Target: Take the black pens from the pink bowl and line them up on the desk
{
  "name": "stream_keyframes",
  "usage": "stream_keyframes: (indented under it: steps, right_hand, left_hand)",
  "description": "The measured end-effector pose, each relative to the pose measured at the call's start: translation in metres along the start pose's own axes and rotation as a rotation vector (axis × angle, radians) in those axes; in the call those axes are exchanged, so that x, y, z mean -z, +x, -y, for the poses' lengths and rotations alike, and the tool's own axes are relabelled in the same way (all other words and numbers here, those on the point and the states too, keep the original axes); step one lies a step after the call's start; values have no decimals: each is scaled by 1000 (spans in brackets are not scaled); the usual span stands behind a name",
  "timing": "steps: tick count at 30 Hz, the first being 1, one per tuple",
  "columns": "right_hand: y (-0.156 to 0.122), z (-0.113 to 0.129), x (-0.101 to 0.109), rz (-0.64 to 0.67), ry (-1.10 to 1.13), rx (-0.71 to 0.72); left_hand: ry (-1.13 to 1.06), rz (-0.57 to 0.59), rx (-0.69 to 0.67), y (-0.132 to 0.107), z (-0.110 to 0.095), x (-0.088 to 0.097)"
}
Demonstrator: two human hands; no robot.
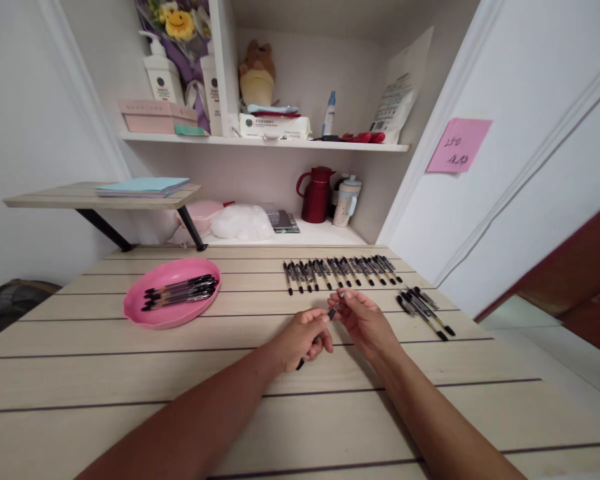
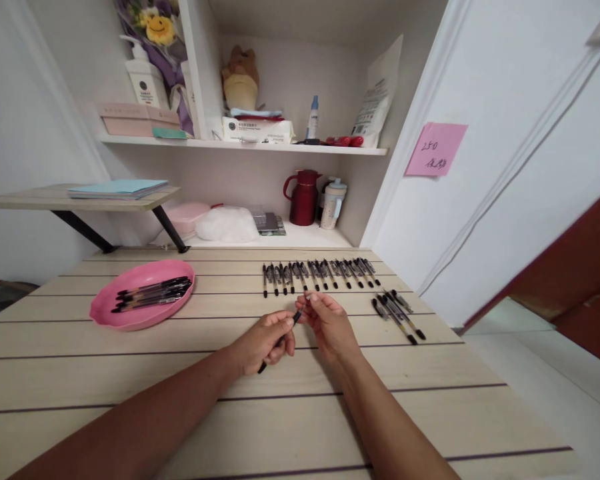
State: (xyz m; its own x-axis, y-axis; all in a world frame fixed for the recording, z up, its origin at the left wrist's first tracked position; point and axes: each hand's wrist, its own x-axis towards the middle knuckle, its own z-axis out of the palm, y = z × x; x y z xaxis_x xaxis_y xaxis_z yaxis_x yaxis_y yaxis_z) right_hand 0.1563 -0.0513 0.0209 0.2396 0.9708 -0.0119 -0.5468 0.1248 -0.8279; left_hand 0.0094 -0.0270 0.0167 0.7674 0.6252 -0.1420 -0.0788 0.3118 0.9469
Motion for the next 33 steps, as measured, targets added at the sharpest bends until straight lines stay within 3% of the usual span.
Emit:
stream_keyframes:
  steps: [7, 10, 13, 16, 19, 22, 24, 33]
  right_hand:
    - [4, 14, 18, -239, -107, -6]
    - [1, 25, 43, -271, -220, -28]
    - [-5, 41, 82, -309, -332, 0]
    - [-13, 59, 121, -448, -627, 73]
    - [-20, 73, 144, -508, -1216, 126]
    - [-23, 79, 149, -484, -1760, 213]
    - [-22, 78, 147, -472, -1948, 255]
    - [-7, 71, 146, -443, -2104, 209]
  left_hand:
    - [-97, -7, 23, -3, -6, 5]
    - [-109, -20, 29, -3, -6, 6]
    - [-102, -12, 34, -3, -6, 6]
    - [-96, -7, 31, -3, -6, 5]
    - [-81, -1, 28, -3, -6, 5]
    - [-64, -3, 30, -3, -6, 5]
    - [-57, -6, 25, -3, -6, 5]
    - [-36, 6, 10, -2, -6, 5]
